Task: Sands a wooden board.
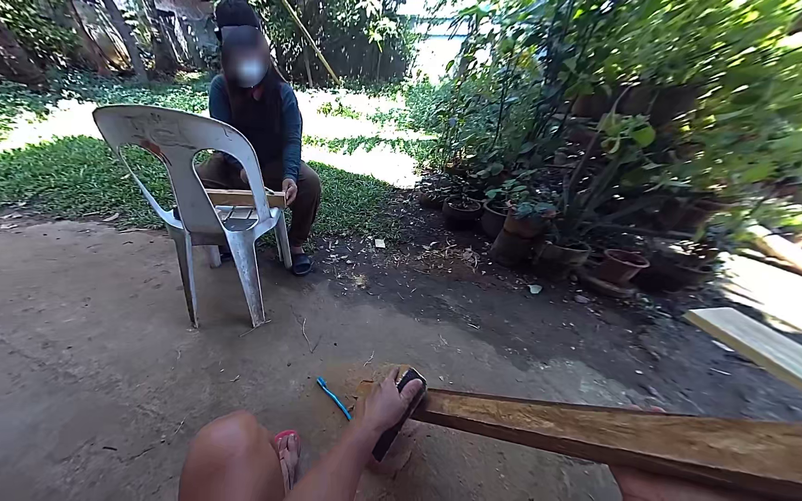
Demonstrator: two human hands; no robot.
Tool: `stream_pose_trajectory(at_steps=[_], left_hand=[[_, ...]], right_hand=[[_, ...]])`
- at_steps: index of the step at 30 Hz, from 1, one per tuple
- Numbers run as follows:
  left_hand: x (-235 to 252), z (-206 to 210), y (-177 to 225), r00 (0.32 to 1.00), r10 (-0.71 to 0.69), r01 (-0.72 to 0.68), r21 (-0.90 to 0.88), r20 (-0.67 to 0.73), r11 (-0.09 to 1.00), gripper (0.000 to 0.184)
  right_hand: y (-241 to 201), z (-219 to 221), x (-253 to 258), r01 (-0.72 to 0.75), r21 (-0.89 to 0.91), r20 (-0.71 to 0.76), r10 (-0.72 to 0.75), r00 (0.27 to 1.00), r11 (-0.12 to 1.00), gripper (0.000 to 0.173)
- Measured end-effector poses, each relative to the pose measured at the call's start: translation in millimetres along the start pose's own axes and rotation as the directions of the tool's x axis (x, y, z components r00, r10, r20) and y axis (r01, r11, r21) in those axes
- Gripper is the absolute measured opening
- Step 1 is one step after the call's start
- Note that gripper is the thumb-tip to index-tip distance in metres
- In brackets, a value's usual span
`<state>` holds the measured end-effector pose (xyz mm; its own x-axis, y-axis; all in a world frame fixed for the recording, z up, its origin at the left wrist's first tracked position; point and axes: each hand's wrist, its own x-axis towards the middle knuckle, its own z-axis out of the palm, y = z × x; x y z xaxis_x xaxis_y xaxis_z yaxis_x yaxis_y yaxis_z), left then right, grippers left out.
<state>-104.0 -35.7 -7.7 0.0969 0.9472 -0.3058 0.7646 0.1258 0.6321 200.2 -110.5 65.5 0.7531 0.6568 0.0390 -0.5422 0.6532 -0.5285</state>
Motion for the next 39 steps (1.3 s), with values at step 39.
stream_pose_trajectory(at_steps=[39], left_hand=[[-12, -2, 0, 0.988, -0.106, 0.13, 0.243, -0.11, 0.961, 0.084]], right_hand=[[7, -34, 16, -0.142, 0.221, 0.201, 0.097, 0.975, 0.965, 0.082]])
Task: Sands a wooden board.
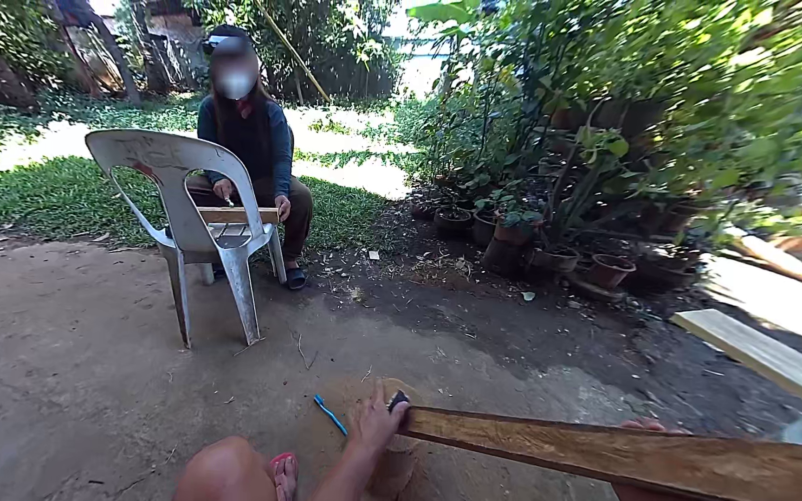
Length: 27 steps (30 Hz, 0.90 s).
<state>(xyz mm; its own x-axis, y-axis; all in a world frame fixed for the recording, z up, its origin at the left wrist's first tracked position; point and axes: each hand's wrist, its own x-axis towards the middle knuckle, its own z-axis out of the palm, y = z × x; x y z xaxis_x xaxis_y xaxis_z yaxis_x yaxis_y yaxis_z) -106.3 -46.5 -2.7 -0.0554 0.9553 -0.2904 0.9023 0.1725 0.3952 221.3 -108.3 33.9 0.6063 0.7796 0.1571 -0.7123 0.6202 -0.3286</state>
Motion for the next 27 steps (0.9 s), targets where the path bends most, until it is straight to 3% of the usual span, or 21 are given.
stream_pose_trajectory(at_steps=[2, 4, 6, 10, 12, 19, 27], left_hand=[[-19, -1, 26, 0.989, 0.147, -0.147, 0.015, -0.003, 0.989, 0.086], [-23, 2, 33, 0.98, 0.201, -0.2, 0.031, -0.009, 0.979, 0.088], [-9, 7, 20, 0.988, 0.151, -0.15, 0.028, -0.018, 0.988, 0.087], [29, 12, -31, 0.993, -0.117, 0.116, -0.044, -0.009, 0.992, 0.084], [34, 12, -40, 0.984, -0.176, 0.175, -0.048, -0.014, 0.983, 0.082], [28, 17, -45, 0.978, -0.206, 0.202, -0.088, -0.038, 0.975, 0.081], [36, 19, -39, 0.978, -0.208, 0.206, -0.064, -0.027, 0.977, 0.083]], right_hand=[[-1, -1, 0, -0.003, -0.002, 0.014, 0.003, 1.0, 1.0, 0.085], [-2, 3, -3, 0.018, -0.031, -0.004, -0.018, 1.0, 0.999, 0.087], [-3, 12, -8, 0.038, -0.047, -0.053, -0.04, 0.998, 0.998, 0.086], [-4, 16, -11, 0.049, -0.06, -0.057, -0.053, 0.997, 0.997, 0.089], [-4, 14, -9, 0.031, -0.04, -0.07, -0.034, 0.997, 0.999, 0.086], [0, 17, -2, -0.014, -0.008, 0.087, 0.014, 0.996, 1.0, 0.092], [-2, 21, 0, 0.058, -0.108, -0.022, -0.061, 0.998, 0.992, 0.088]])
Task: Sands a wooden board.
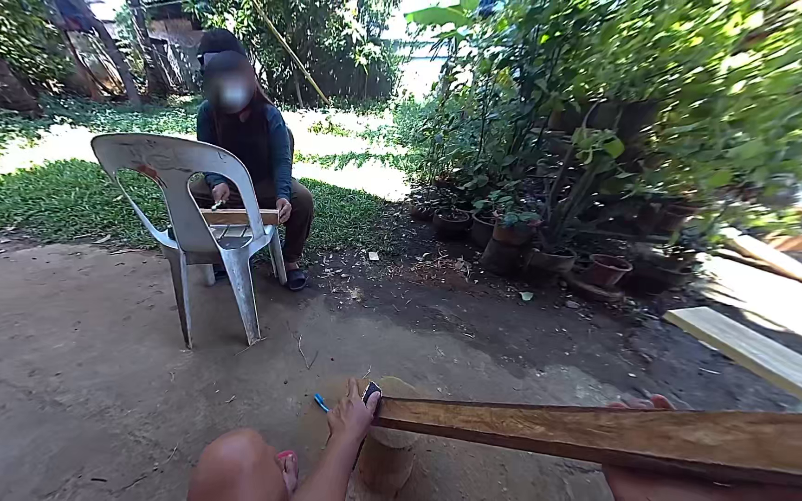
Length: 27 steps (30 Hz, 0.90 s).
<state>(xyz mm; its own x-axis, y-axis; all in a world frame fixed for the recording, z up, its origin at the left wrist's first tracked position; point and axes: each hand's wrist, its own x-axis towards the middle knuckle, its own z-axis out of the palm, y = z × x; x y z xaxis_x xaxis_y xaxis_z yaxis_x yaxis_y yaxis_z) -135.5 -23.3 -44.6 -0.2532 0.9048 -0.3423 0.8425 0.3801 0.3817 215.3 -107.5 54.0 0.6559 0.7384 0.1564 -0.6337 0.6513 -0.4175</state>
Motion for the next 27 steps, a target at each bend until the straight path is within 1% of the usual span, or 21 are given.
stream_pose_trajectory(at_steps=[3, 5, 7, 9, 10, 11, 12, 13, 14, 15, 16, 17, 18, 19, 20, 21, 22, 23, 25, 27], left_hand=[[4, -2, 3, 1.0, 0.005, -0.005, 0.011, 0.013, 1.0, 0.083], [7, -1, 3, 1.0, 0.003, -0.003, 0.018, 0.011, 1.0, 0.082], [9, -1, 3, 1.0, -0.006, 0.006, 0.022, 0.011, 1.0, 0.083], [3, -4, 4, 1.0, -0.011, 0.01, 0.022, 0.023, 1.0, 0.083], [-4, -8, 9, 0.999, 0.011, -0.012, 0.024, 0.033, 1.0, 0.082], [-15, -14, 18, 0.997, 0.065, -0.066, 0.026, 0.041, 0.998, 0.082], [-29, -21, 31, 0.988, 0.143, -0.144, 0.026, 0.053, 0.989, 0.082], [-44, -28, 48, 0.968, 0.241, -0.244, 0.029, 0.068, 0.969, 0.081], [-61, -34, 68, 0.933, 0.351, -0.355, 0.039, 0.081, 0.934, 0.081], [-76, -36, 89, 0.88, 0.468, -0.472, 0.055, 0.079, 0.88, 0.082], [-90, -37, 108, 0.813, 0.579, -0.582, 0.057, 0.067, 0.811, 0.083], [-101, -38, 124, 0.74, 0.671, -0.673, 0.047, 0.051, 0.738, 0.083], [-106, -38, 135, 0.671, 0.74, -0.741, 0.049, 0.034, 0.67, 0.083], [-105, -38, 142, 0.625, 0.78, -0.781, 0.052, 0.041, 0.623, 0.084], [-97, -38, 144, 0.6, 0.798, -0.8, 0.038, 0.06, 0.599, 0.084], [-85, -37, 141, 0.59, 0.804, -0.806, -0.004, 0.071, 0.592, 0.084], [-69, -33, 133, 0.596, 0.801, -0.8, -0.041, 0.062, 0.598, 0.083], [-52, -29, 122, 0.63, 0.773, -0.772, -0.054, 0.067, 0.634, 0.083], [-15, -25, 92, 0.743, 0.66, -0.662, -0.022, 0.11, 0.749, 0.085], [20, -22, 58, 0.837, 0.527, -0.535, 0.018, 0.146, 0.845, 0.084]], right_hand=[[0, -1, -2, 0.008, -0.013, -0.003, -0.008, 1.0, 1.0, 0.084], [0, 1, -3, 0.024, -0.032, -0.033, -0.025, 0.999, 0.999, 0.085], [-1, 10, -9, 0.085, -0.099, -0.096, -0.094, 0.991, 0.991, 0.086], [-1, 30, -16, 0.17, -0.137, -0.165, -0.192, 0.967, 0.976, 0.086], [-2, 43, -22, 0.222, -0.135, -0.189, -0.245, 0.951, 0.966, 0.09], [-3, 50, -24, 0.251, -0.134, -0.208, -0.275, 0.939, 0.959, 0.09], [-3, 51, -24, 0.254, -0.119, -0.212, -0.274, 0.938, 0.96, 0.086], [-2, 47, -23, 0.228, -0.093, -0.217, -0.243, 0.945, 0.969, 0.078], [-1, 40, -21, 0.173, -0.075, -0.207, -0.185, 0.961, 0.982, 0.07], [-1, 35, -18, 0.113, -0.081, -0.189, -0.126, 0.974, 0.99, 0.071], [0, 29, -14, 0.062, -0.076, -0.163, -0.074, 0.984, 0.995, 0.078], [-2, 32, -17, 0.042, -0.093, -0.143, -0.055, 0.988, 0.995, 0.078], [-7, 44, -24, 0.051, -0.124, -0.152, -0.069, 0.986, 0.991, 0.068], [-8, 50, -27, 0.053, -0.139, -0.174, -0.077, 0.982, 0.989, 0.066], [-7, 41, -22, 0.039, -0.127, -0.151, -0.058, 0.987, 0.991, 0.073], [-2, 22, -12, 0.009, -0.096, -0.115, -0.02, 0.993, 0.995, 0.085], [1, 6, -4, -0.017, -0.072, -0.062, 0.013, 0.998, 0.997, 0.092], [3, -4, 2, -0.041, -0.034, -0.029, 0.04, 0.999, 0.999, 0.093], [5, -17, 8, -0.075, 0.026, 0.042, 0.074, 0.996, 0.997, 0.088], [6, -20, 10, -0.081, 0.043, 0.135, 0.074, 0.988, 0.996, 0.082]])
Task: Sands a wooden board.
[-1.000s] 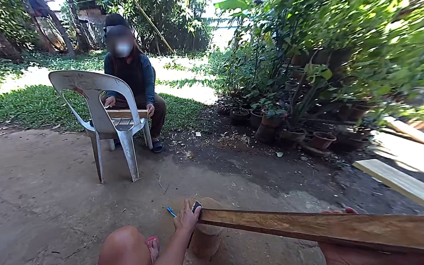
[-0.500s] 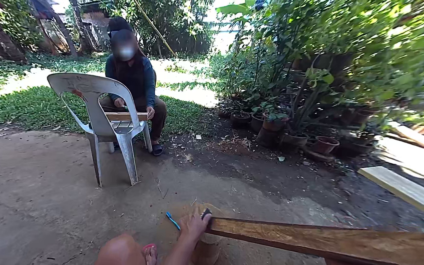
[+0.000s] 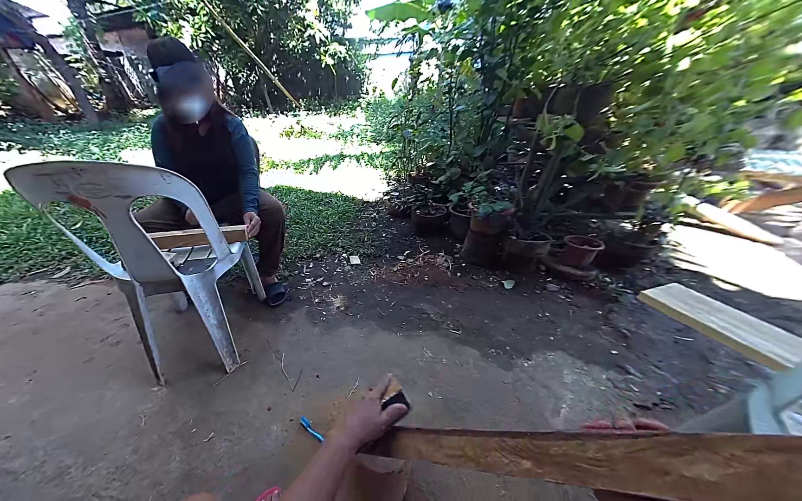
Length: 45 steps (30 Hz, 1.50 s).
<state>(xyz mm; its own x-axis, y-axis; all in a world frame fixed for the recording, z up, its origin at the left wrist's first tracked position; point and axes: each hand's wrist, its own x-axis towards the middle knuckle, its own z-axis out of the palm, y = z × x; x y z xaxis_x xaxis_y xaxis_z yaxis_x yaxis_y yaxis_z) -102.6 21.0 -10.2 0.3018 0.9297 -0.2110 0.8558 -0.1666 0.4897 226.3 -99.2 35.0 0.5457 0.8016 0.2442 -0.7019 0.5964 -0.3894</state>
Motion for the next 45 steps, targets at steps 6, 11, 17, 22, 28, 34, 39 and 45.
stream_pose_trajectory(at_steps=[6, 11, 17, 22, 28, 34, 39, 45], left_hand=[[-6, -5, -16, 0.981, -0.191, 0.193, 0.083, -0.026, 0.978, 0.082], [-24, -9, 60, 0.99, 0.1, -0.094, 0.067, -0.098, 0.993, 0.082], [-19, 17, 36, 0.967, -0.155, 0.152, -0.028, -0.203, 0.988, 0.086], [-11, 21, -32, 0.855, -0.499, 0.491, -0.092, -0.142, 0.866, 0.084], [-34, 22, 26, 0.958, -0.263, 0.262, -0.025, -0.111, 0.965, 0.085], [-14, 28, -25, 0.886, -0.456, 0.454, -0.037, -0.085, 0.89, 0.084], [-2, 37, -53, 0.849, -0.513, 0.506, -0.085, -0.125, 0.858, 0.083], [1, 41, -67, 0.867, -0.468, 0.447, -0.149, -0.17, 0.882, 0.081]], right_hand=[[0, 10, 1, 0.0, 0.031, 0.091, -0.003, 0.996, 1.0, 0.076], [6, 1, 15, 0.004, -0.015, 0.153, -0.002, 0.988, 1.0, 0.071], [3, -6, 16, 0.014, -0.076, 0.01, -0.013, 1.0, 0.997, 0.086], [1, 0, 12, 0.011, -0.039, -0.092, -0.015, 0.996, 0.999, 0.092], [0, 20, 9, 0.105, -0.124, -0.293, -0.138, 0.946, 0.987, 0.089], [0, 32, 7, 0.261, -0.21, -0.32, -0.318, 0.892, 0.942, 0.078], [-5, 20, 4, 0.053, -0.112, -0.352, -0.089, 0.932, 0.992, 0.102], [-8, 14, 1, 0.014, -0.076, -0.197, -0.029, 0.98, 0.997, 0.119]])
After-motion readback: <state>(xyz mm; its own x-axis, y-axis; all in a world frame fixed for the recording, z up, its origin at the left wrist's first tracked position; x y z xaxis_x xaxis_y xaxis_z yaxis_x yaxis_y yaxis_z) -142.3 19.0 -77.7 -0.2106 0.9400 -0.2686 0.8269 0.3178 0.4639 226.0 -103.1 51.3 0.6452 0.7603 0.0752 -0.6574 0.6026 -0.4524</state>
